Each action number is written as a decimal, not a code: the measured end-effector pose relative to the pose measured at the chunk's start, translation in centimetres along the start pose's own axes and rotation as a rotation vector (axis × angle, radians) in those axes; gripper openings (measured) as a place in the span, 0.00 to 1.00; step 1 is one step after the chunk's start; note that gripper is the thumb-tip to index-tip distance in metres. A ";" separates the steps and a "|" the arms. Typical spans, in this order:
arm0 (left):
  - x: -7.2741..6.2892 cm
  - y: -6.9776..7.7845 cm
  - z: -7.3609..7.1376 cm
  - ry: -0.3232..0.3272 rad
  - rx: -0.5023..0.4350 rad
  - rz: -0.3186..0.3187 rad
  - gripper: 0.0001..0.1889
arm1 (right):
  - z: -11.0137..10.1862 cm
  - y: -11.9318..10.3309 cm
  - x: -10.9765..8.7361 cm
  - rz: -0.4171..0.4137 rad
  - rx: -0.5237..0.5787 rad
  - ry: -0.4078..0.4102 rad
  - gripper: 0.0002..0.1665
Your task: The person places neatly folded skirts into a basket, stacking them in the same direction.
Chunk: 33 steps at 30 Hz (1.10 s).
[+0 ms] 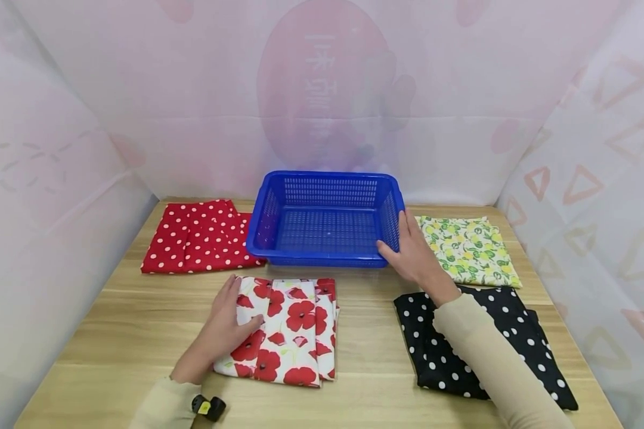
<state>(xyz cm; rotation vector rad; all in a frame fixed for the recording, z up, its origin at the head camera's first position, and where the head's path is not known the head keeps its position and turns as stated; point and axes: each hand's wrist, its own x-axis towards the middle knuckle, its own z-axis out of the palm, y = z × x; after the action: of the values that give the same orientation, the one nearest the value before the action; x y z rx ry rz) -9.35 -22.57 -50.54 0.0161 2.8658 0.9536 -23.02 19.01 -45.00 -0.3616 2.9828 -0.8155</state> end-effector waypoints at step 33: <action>1.0 5.8 3.7 0.002 -0.002 -0.013 0.56 | -0.4 -0.8 -0.4 0.000 0.040 0.040 0.56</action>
<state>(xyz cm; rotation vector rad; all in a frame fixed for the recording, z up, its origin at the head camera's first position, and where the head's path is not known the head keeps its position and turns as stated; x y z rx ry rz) -10.09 -15.71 -50.15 -0.0031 2.8631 0.9552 -22.49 18.63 -44.30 -0.3471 2.9981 -0.8916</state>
